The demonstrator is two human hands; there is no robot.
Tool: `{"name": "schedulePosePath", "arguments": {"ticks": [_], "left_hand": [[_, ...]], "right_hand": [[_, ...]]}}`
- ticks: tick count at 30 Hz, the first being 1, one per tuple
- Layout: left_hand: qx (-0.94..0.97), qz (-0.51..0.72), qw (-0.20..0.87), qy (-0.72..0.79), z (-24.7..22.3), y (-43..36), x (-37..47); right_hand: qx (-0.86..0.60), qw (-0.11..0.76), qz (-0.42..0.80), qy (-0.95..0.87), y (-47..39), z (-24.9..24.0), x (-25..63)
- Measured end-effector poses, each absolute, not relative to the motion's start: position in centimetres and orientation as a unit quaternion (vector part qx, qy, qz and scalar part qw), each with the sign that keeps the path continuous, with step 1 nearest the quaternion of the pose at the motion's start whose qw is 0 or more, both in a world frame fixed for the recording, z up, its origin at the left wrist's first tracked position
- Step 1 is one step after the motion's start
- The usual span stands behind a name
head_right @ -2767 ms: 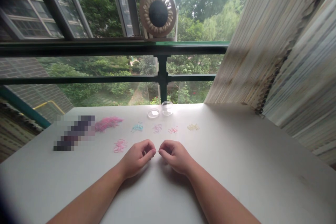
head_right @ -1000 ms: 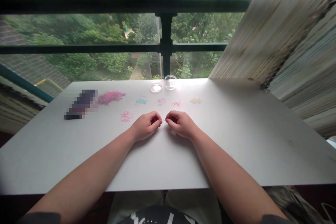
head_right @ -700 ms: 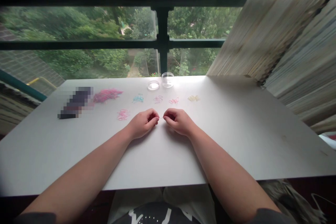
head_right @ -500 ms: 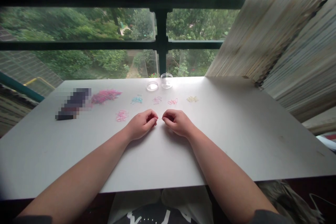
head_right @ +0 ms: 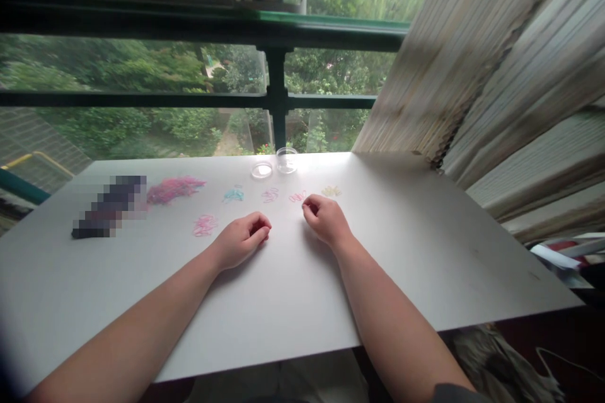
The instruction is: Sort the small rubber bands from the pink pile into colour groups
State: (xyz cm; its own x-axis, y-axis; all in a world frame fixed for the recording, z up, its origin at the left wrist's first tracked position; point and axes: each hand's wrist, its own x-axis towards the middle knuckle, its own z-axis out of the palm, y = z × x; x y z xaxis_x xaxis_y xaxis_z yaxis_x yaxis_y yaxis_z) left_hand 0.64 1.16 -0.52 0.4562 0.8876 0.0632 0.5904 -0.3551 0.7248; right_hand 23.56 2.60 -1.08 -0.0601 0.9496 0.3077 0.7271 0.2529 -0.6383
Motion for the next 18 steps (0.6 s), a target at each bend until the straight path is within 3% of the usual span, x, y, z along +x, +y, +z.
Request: {"name": "schedulePosePath", "arguments": {"ticks": [3,6,12,18], "left_hand": [[0.800,0.225,0.305,0.465,-0.5,1.2,0.6],[0.806,0.220,0.298,0.462,-0.5,1.3,0.5],[0.803,0.221,0.305,0.461,-0.3,1.2,0.5],[0.788,0.262,0.335,0.444,-0.4,1.2,0.4]], "right_hand": [[-0.692,0.318,0.044,-0.646,4.4,-0.7,26.9],[-0.763,0.235,-0.020,-0.602,5.9,-0.7,29.3],[-0.754,0.205,-0.024,-0.623,6.8,-1.7,29.5],[-0.750,0.234,-0.019,-0.619,6.5,-1.6,29.7]]}}
